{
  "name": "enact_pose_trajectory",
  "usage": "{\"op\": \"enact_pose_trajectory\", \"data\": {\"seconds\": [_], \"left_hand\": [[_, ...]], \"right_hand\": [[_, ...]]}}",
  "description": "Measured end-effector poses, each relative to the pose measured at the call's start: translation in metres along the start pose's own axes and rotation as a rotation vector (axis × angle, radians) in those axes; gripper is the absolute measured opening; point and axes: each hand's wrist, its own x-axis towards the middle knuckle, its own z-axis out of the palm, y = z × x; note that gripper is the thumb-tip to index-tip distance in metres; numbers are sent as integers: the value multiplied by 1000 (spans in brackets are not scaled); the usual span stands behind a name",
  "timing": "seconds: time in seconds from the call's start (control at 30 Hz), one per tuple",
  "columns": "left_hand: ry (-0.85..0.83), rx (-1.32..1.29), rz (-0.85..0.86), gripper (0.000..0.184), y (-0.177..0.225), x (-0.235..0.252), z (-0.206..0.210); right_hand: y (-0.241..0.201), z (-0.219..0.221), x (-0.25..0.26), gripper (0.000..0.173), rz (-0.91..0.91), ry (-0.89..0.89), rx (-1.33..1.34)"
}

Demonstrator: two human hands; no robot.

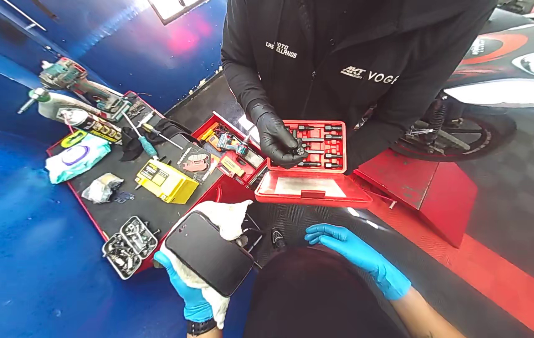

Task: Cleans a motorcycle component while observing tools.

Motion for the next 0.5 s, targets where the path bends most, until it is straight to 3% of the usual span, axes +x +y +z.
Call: {"op": "enact_pose_trajectory", "data": {"seconds": [0.07,0.17,0.2,0.23,0.27,0.3,0.33,0.4,0.5], "left_hand": [[16,-12,-20,68,2,0,6],[-198,-44,34,68,-14,12,-45],[24,6,-11,68,-12,12,-35],[76,-8,-10,68,-15,16,-40],[-304,-100,97,66,-29,23,-82],[112,22,2,64,-18,16,-47],[-60,34,32,61,-20,15,-61],[-31,55,6,56,-15,11,-39],[-180,-46,-26,58,-18,14,-43]], "right_hand": [[0,0,0,35,-2,3,-3],[-1,0,0,36,3,1,-4],[-1,0,0,36,1,2,-4],[-1,-1,0,35,-1,3,-3],[-1,-1,0,35,-2,1,1],[-1,-1,1,36,-2,1,4],[-1,-1,1,36,1,1,8],[-1,0,1,36,4,5,12],[0,-1,1,36,-8,0,9]]}}
